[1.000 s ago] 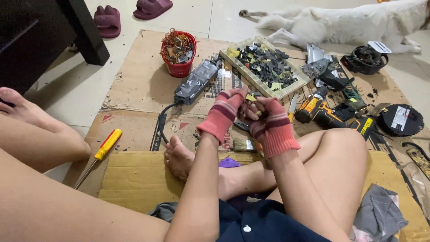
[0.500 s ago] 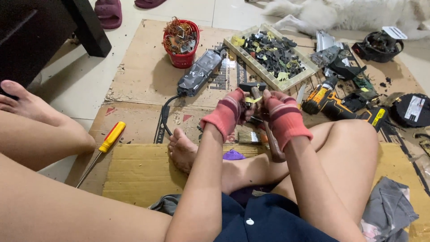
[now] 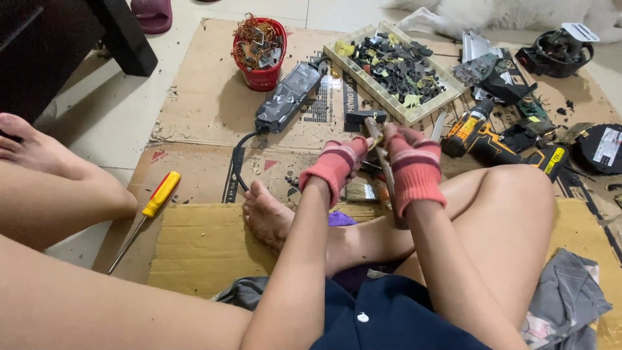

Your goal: The person is using a small hammer to tap on an electronic component, likely to loosen or separate parts, and then inspecting it closely.

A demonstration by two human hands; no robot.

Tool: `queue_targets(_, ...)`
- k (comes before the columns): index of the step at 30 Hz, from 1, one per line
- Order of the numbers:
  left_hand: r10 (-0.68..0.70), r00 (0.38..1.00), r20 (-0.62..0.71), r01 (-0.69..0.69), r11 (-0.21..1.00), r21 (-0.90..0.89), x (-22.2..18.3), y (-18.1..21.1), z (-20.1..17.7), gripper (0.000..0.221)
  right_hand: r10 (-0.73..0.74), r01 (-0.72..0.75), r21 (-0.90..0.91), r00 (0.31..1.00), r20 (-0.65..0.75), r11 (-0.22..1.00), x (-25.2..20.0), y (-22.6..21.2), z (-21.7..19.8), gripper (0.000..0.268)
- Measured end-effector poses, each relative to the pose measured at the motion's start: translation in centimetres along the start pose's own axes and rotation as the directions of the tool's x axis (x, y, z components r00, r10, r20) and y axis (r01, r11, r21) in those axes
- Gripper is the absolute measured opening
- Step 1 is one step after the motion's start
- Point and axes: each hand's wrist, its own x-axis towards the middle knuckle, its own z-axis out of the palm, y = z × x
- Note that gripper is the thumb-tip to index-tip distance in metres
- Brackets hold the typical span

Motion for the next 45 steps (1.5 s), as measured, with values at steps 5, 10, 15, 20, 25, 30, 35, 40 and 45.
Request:
queue_targets(5,-0.019,1.0,-0.025,0.019,1.0,0.005,0.5,-0.4,-0.4,0.021,-0.053,0.1,-0.2,0.972,0.228,0.975,-2.4,-1.1,0.1,0.049)
queue_targets(10,-0.025,0.998,-0.052,0.026,0.999,0.036,0.2,-1.4,-1.5,0.018,-0.078,0.111,-0.107,0.959,0.272,0.988,-1.5,2.8,1.7,0.054)
queue_targets(15,-0.017,0.999,-0.043,0.022,0.993,0.117,0.9,-0.5,-1.4,0.016,-0.231,0.272,-0.129,0.935,0.268,0.954,1.5,7.5,1.8,0.021)
queue_targets(20,-0.003,1.0,-0.029,0.008,0.983,0.186,0.2,-0.3,-1.5,0.018,-0.314,0.356,-0.228,0.928,0.199,0.906,3.2,9.0,2.4,0.016)
queue_targets(25,-0.014,0.999,-0.042,0.023,0.978,0.209,0.2,-1.5,-1.8,0.021,-0.298,0.334,-0.32,0.941,0.158,0.887,2.5,8.8,2.5,0.018)
queue_targets(30,-0.018,0.998,-0.061,0.033,0.969,0.246,0.2,-1.9,-2.1,0.027,-0.216,0.286,-0.327,0.948,0.235,0.901,4.0,9.4,2.5,0.026)
queue_targets(35,-0.004,0.998,-0.063,0.021,0.961,0.277,0.2,-1.8,-2.0,0.033,-0.192,0.259,-0.288,0.951,0.241,0.922,1.8,7.1,2.1,0.033)
queue_targets(40,-0.005,0.997,-0.078,0.029,0.949,0.313,0.1,-2.3,-1.5,0.038,-0.169,0.241,-0.224,0.94,0.297,0.944,2.8,8.4,3.1,0.041)
queue_targets(45,0.002,0.996,-0.086,0.03,0.927,0.373,0.1,-2.8,-0.5,0.046,-0.207,0.222,-0.014,0.925,0.319,0.975,2.9,7.6,3.3,0.035)
